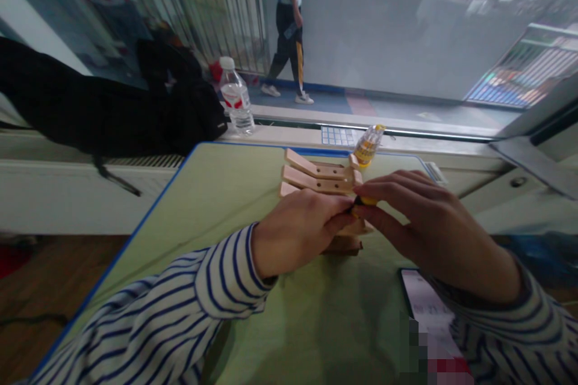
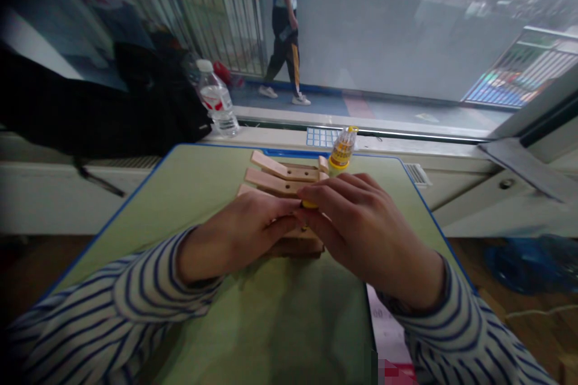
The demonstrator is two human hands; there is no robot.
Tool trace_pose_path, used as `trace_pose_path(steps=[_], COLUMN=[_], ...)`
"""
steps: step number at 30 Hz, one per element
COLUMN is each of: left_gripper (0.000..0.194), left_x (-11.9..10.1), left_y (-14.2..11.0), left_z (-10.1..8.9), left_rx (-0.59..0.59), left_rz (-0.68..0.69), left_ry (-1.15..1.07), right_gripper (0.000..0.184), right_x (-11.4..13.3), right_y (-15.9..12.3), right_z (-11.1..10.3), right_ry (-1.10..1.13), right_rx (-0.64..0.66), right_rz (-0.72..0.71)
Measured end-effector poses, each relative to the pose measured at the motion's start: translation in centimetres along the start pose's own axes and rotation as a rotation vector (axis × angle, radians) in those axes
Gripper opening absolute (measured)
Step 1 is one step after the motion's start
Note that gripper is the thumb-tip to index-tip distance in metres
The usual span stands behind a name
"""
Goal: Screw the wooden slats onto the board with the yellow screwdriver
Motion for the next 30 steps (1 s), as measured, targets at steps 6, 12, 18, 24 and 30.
trace_pose_path(steps=[6, 12, 18, 24, 30], left_gripper=[0.028, 0.03, 0.028, 0.027, 0.029], left_x=[-0.03, 0.21, 0.3, 0.33, 0.2], left_y=[-0.13, -0.11, 0.05, 0.09, 0.08], left_z=[-0.22, -0.1, 0.01, 0.22, 0.29], left_rx=[-0.055, -0.09, -0.068, -0.032, -0.017], left_rz=[-0.041, -0.048, -0.055, -0.026, -0.015], left_ry=[0.009, 0.038, 0.068, 0.027, 0.014], right_gripper=[0.017, 0.027, 0.034, 0.026, 0.024], right_x=[-0.05, 0.31, 0.15, -0.22, -0.31], right_y=[0.0, -0.06, -0.29, -0.53, -0.31], right_z=[0.07, 0.02, 0.28, 0.37, 0.52], right_ry=[-0.011, 0.018, 0.032, -0.016, -0.03], right_rx=[0.013, 0.03, 0.065, 0.041, 0.023], right_rz=[0.01, -0.004, 0.0, -0.014, 0.005])
Point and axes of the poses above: each hand's wrist, its own y-axis towards the middle knuckle, its own z-axis out of the palm, x = y × z, the point moved 4 cm from there along y, towards the middle knuckle, and after that the axes turned 7 degrees about -z, right-handed, at the moved point
